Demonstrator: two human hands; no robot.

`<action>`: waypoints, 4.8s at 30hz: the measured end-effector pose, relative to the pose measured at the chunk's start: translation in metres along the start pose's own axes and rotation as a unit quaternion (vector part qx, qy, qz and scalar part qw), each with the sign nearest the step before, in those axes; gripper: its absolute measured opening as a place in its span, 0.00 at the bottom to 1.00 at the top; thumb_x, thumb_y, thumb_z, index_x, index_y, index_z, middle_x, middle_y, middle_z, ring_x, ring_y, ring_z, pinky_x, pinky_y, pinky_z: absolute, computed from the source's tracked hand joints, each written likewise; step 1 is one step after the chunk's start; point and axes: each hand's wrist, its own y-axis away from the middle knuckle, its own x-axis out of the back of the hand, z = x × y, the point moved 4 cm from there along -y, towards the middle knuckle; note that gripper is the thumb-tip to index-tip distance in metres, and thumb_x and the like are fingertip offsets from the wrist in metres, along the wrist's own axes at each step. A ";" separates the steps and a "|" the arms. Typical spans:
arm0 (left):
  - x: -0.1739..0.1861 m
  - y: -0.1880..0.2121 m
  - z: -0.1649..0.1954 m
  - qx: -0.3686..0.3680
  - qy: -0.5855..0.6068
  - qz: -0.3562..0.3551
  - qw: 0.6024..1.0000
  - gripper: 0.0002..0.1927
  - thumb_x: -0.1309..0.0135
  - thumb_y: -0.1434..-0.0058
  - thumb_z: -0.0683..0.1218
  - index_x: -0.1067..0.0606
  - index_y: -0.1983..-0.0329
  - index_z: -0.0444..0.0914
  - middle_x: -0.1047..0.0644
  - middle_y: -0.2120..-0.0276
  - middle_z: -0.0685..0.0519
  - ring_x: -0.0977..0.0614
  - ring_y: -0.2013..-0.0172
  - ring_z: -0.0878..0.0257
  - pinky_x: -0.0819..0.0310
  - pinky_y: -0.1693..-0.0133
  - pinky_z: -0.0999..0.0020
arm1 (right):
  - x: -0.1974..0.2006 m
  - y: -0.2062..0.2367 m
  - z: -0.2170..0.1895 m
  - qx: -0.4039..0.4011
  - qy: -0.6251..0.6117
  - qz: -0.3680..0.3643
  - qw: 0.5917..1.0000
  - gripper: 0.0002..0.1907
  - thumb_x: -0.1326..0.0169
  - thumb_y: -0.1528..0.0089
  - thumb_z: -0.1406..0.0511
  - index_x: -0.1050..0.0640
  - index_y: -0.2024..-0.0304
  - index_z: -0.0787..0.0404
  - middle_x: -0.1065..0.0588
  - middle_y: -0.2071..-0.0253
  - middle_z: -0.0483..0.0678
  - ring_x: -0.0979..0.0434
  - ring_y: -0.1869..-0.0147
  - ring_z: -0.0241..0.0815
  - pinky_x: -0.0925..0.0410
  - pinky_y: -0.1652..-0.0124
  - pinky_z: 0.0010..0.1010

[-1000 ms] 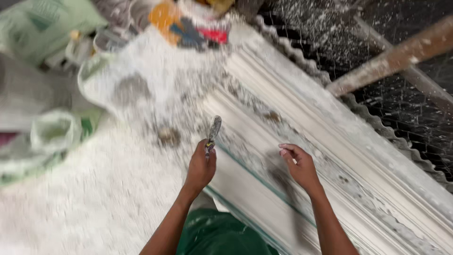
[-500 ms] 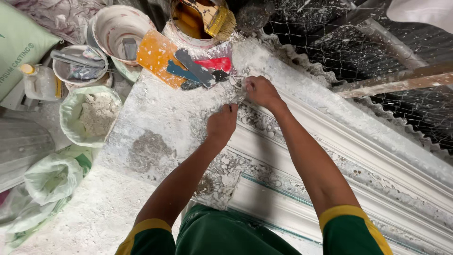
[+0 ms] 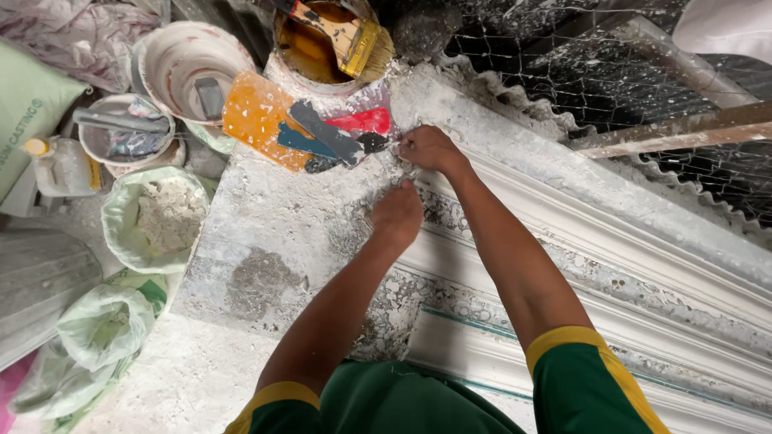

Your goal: The person scrapes residue from long white moldings using a small metal scraper. They repeatedly scrape along the length of each molding, occasionally repositioning the pieces and clearing debris from the surface.

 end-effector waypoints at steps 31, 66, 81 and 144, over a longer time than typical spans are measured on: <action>0.003 0.000 -0.031 -0.098 -0.065 0.142 0.983 0.13 0.56 0.32 0.44 0.33 0.48 0.34 0.21 0.59 0.38 0.15 0.65 0.43 0.19 0.66 0.46 | -0.001 0.023 0.024 -0.104 -0.343 0.000 0.934 0.21 0.54 0.32 0.61 0.23 0.39 0.55 0.22 0.41 0.48 0.25 0.39 0.41 0.36 0.40 0.29; 0.012 0.012 -0.035 -0.048 0.020 0.090 0.995 0.16 0.58 0.30 0.47 0.36 0.44 0.32 0.21 0.56 0.35 0.16 0.63 0.37 0.21 0.62 0.42 | -0.012 0.037 0.033 -0.046 -0.368 0.055 0.927 0.19 0.44 0.32 0.51 0.19 0.56 0.60 0.28 0.70 0.40 0.36 0.70 0.29 0.37 0.68 0.23; 0.010 -0.012 -0.020 -0.122 -0.205 0.114 0.964 0.13 0.54 0.32 0.44 0.32 0.46 0.35 0.19 0.67 0.43 0.14 0.73 0.51 0.19 0.74 0.58 | -0.009 0.059 0.077 0.002 -0.201 0.308 0.930 0.10 0.41 0.34 0.60 0.22 0.58 0.61 0.28 0.55 0.52 0.27 0.57 0.38 0.26 0.58 0.27; 0.081 -0.185 0.104 -0.201 -0.422 0.112 0.877 0.31 0.37 0.48 0.44 0.30 0.41 0.32 0.29 0.42 0.40 0.18 0.51 0.46 0.20 0.60 0.56 | -0.018 0.075 0.058 0.124 -0.095 0.399 0.903 0.04 0.47 0.42 0.72 0.29 0.69 0.61 0.22 0.50 0.51 0.26 0.36 0.51 0.27 0.44 0.40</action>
